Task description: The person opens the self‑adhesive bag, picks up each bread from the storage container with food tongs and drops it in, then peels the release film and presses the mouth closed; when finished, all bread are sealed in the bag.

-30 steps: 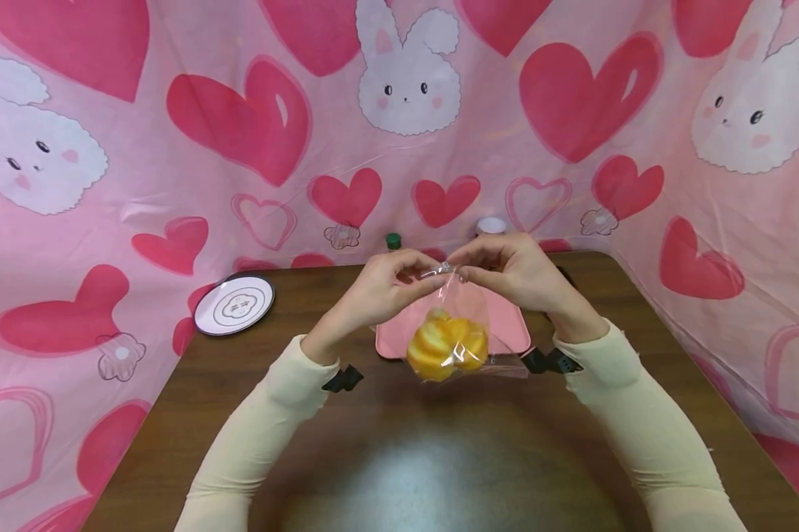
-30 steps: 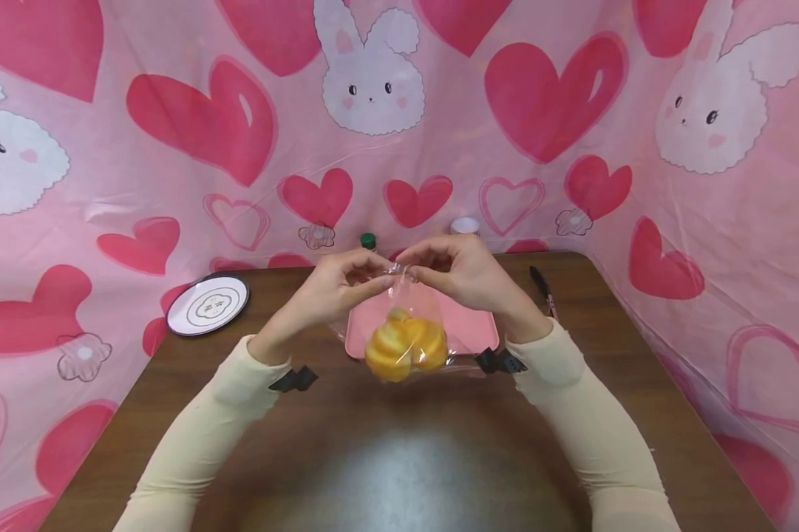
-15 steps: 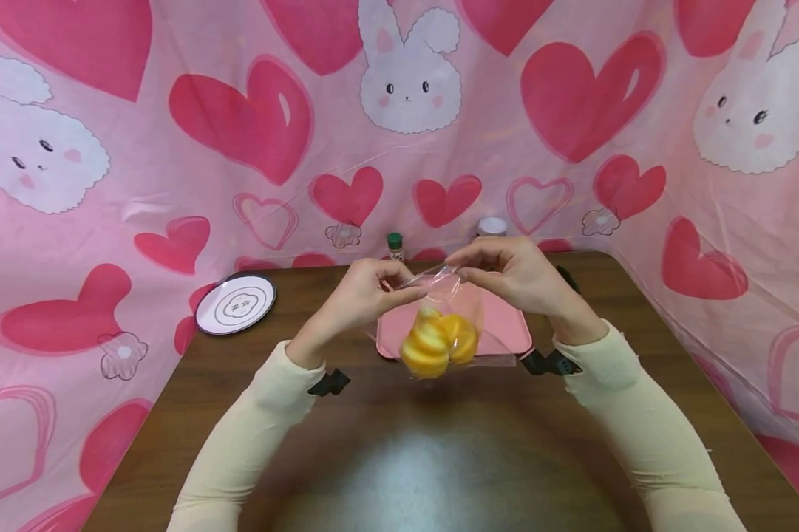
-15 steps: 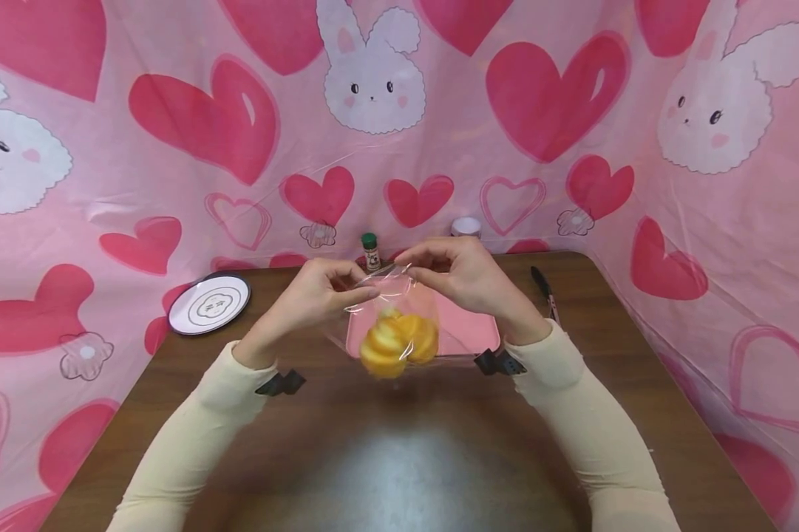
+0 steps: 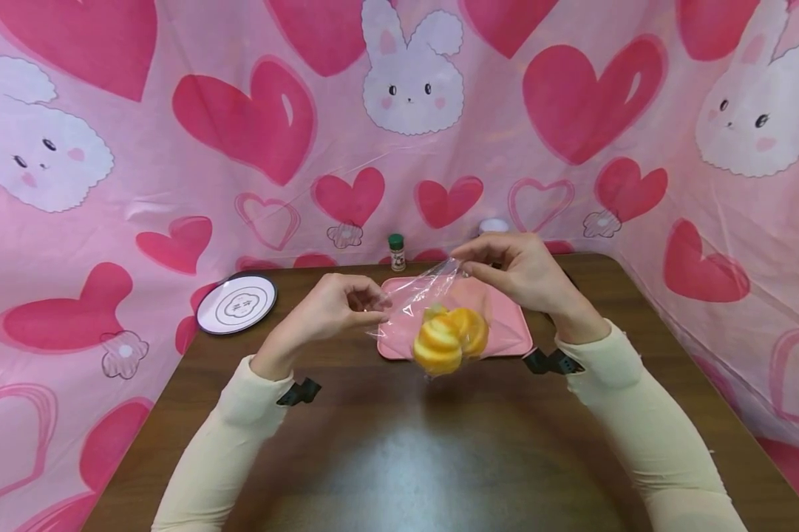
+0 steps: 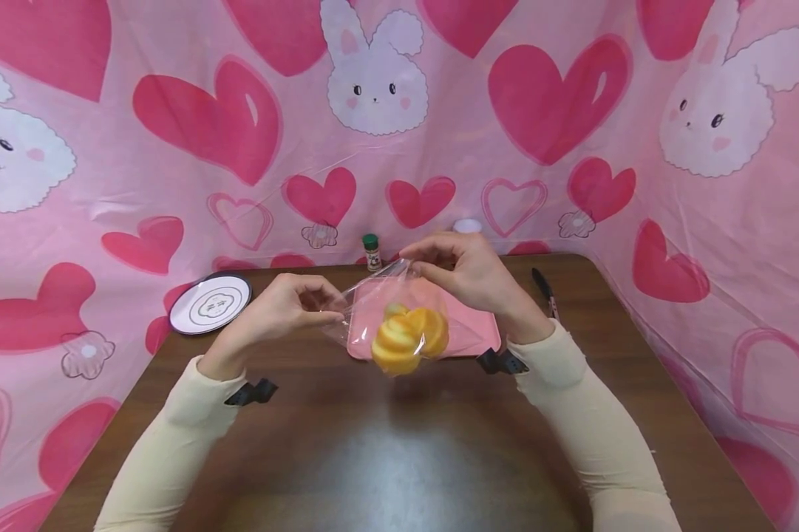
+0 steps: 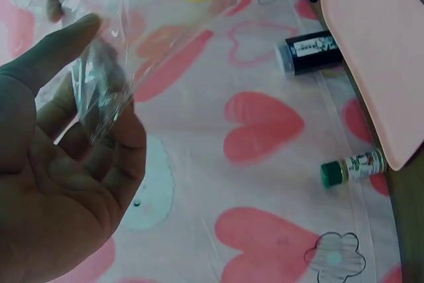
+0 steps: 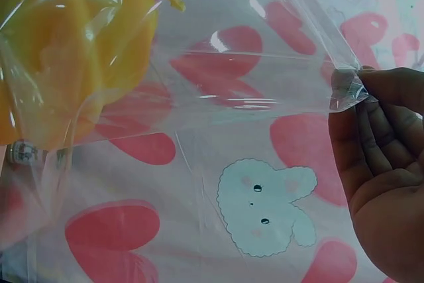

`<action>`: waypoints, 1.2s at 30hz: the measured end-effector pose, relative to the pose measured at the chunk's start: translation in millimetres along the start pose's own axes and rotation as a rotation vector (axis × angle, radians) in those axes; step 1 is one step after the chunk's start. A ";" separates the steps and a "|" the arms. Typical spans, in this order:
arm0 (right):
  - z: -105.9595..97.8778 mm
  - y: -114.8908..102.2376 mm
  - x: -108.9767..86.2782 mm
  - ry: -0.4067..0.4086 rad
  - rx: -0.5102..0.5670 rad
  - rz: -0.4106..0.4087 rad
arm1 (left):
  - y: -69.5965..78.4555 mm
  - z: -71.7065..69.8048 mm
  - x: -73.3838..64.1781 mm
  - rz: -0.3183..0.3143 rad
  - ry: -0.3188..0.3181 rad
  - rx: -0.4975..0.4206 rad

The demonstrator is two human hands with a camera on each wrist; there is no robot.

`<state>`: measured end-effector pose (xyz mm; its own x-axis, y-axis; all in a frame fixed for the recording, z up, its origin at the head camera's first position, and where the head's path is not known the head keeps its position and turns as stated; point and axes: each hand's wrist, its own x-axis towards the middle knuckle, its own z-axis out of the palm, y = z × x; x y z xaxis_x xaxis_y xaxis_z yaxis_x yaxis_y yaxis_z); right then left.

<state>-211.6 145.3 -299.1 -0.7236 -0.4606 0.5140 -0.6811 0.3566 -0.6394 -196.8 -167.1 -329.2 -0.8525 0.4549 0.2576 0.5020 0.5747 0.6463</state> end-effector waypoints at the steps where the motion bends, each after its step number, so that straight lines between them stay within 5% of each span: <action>1: 0.1 0.1 0.1 0.002 0.001 -0.002 | -0.9 -1.2 -1.8 -0.002 -0.004 0.002; 11: 0.1 5.1 0.9 0.058 0.107 -0.058 | -13.9 -16.8 -18.1 -0.031 0.017 0.017; 18: 7.3 13.8 2.7 0.094 0.205 -0.033 | -31.0 -28.9 -26.9 -0.081 0.151 -0.060; 25: 26.7 19.9 6.9 0.087 0.268 0.040 | -45.6 -40.4 -35.4 -0.094 0.266 -0.106; 31: 47.7 20.7 10.3 0.084 0.270 0.063 | -53.4 -49.7 -45.5 -0.062 0.255 -0.194; 36: 65.6 24.8 10.3 0.055 0.266 0.080 | -58.9 -59.3 -55.9 -0.128 0.282 -0.102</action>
<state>-228.6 96.1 -347.1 -0.7840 -0.3924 0.4810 -0.5733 0.1606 -0.8034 -187.4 -266.7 -339.0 -0.9218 0.1689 0.3490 0.3829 0.5375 0.7513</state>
